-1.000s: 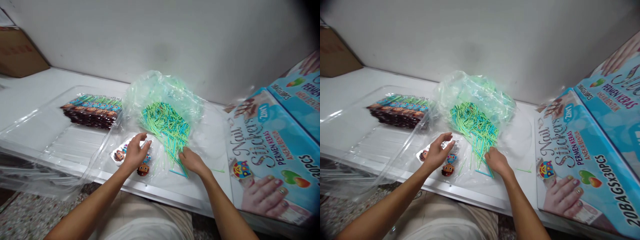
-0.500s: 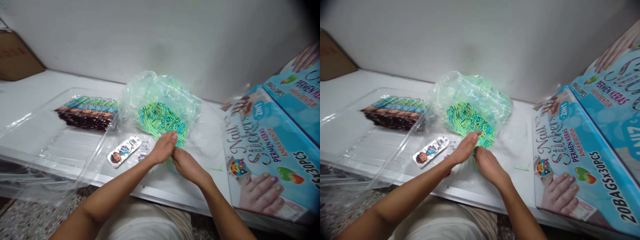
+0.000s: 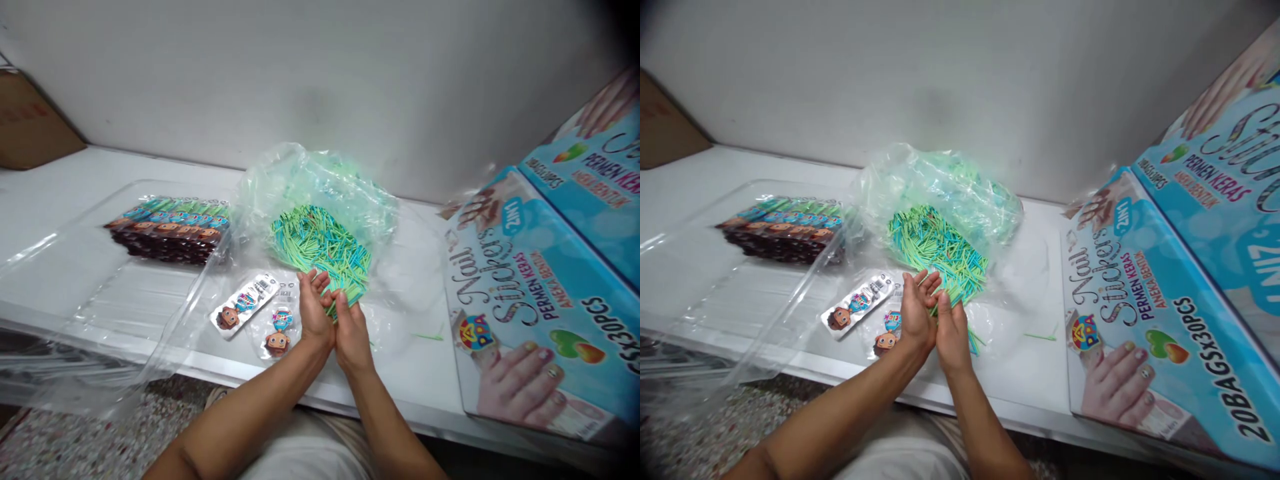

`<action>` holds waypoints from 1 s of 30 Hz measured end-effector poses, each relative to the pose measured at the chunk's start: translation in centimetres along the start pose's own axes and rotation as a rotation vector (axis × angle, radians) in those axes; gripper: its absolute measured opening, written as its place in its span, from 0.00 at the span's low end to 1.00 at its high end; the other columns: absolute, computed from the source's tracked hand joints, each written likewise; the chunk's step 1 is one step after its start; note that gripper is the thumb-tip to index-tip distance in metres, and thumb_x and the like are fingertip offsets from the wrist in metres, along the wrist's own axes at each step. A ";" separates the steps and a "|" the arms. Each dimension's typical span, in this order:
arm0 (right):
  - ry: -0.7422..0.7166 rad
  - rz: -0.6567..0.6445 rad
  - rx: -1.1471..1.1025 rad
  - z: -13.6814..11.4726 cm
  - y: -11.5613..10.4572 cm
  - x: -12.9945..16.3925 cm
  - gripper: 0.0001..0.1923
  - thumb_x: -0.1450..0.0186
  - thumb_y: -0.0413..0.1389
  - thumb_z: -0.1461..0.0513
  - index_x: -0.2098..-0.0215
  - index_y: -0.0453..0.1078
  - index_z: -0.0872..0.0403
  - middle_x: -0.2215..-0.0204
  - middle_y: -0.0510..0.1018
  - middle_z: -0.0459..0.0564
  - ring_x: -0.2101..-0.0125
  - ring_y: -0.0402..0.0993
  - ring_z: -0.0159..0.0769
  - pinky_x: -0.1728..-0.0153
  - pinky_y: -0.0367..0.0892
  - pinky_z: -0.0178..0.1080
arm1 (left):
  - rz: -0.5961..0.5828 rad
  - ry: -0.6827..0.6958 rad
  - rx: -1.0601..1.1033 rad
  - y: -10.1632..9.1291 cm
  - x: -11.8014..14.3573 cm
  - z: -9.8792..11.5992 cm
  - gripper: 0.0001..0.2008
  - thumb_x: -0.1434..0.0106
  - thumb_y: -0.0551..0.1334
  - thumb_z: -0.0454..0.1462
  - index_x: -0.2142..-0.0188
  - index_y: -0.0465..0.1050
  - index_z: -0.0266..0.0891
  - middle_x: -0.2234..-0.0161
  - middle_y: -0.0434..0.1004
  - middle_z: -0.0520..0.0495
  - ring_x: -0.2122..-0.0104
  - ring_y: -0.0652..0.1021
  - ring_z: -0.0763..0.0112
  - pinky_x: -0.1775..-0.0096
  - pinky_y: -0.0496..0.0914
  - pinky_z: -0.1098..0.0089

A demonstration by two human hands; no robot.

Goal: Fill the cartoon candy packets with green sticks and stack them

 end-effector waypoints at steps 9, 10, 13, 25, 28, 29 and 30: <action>0.110 -0.187 0.006 0.5 -2.0 0.7 0.16 0.35 0.52 0.49 0.69 0.63 0.53 0.81 0.59 0.38 0.83 0.53 0.25 0.82 0.53 0.31 | -0.499 -0.006 -0.362 1.7 1.5 1.6 0.12 0.46 0.66 0.42 0.72 0.76 0.33 0.78 0.73 0.50 0.79 0.70 0.76 0.74 0.66 0.74; 0.109 -0.199 0.026 0.6 -2.1 0.9 0.16 0.35 0.52 0.49 0.70 0.62 0.53 0.81 0.59 0.38 0.83 0.53 0.25 0.82 0.53 0.31 | -0.489 0.006 -0.383 1.5 1.5 1.8 0.10 0.48 0.67 0.40 0.73 0.76 0.33 0.78 0.73 0.50 0.77 0.71 0.75 0.71 0.67 0.74; 0.098 -0.207 0.088 0.7 -2.2 1.3 0.17 0.34 0.52 0.50 0.71 0.62 0.54 0.81 0.59 0.39 0.82 0.53 0.25 0.81 0.52 0.31 | -0.448 0.015 -0.430 0.8 1.2 2.1 0.08 0.51 0.68 0.38 0.76 0.77 0.32 0.78 0.75 0.49 0.74 0.73 0.74 0.65 0.67 0.73; 0.140 -0.221 0.103 1.0 -2.1 2.1 0.17 0.34 0.51 0.50 0.70 0.62 0.54 0.81 0.60 0.39 0.83 0.53 0.24 0.82 0.50 0.31 | -0.434 -0.003 -0.471 0.4 1.6 2.7 0.06 0.52 0.63 0.32 0.72 0.76 0.34 0.75 0.76 0.50 0.73 0.73 0.74 0.65 0.66 0.72; 0.115 -0.253 0.121 0.8 -2.0 2.2 0.19 0.33 0.51 0.50 0.74 0.60 0.54 0.82 0.59 0.39 0.83 0.53 0.24 0.82 0.50 0.31 | -0.525 -0.076 -0.472 1.0 2.1 2.1 0.07 0.52 0.66 0.35 0.72 0.76 0.33 0.78 0.73 0.51 0.78 0.71 0.75 0.70 0.65 0.71; 0.115 -0.266 0.122 0.8 -2.0 2.2 0.19 0.33 0.51 0.50 0.75 0.60 0.54 0.82 0.60 0.39 0.83 0.53 0.24 0.82 0.51 0.31 | -0.531 -0.087 -0.473 1.1 2.2 2.1 0.08 0.53 0.67 0.35 0.72 0.75 0.32 0.78 0.72 0.52 0.79 0.70 0.75 0.71 0.65 0.72; 0.120 -0.281 0.118 0.9 -2.0 2.3 0.19 0.33 0.51 0.50 0.74 0.60 0.54 0.82 0.60 0.39 0.83 0.53 0.24 0.82 0.50 0.31 | -0.528 -0.089 -0.474 1.1 2.2 2.2 0.09 0.54 0.68 0.35 0.73 0.75 0.32 0.78 0.72 0.52 0.78 0.71 0.76 0.71 0.65 0.72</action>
Point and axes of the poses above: each hand's wrist, its own x-axis away from the middle knuckle, its own y-axis out of the palm, z = x × y, the point moved 9 cm from there along -x, towards the middle knuckle
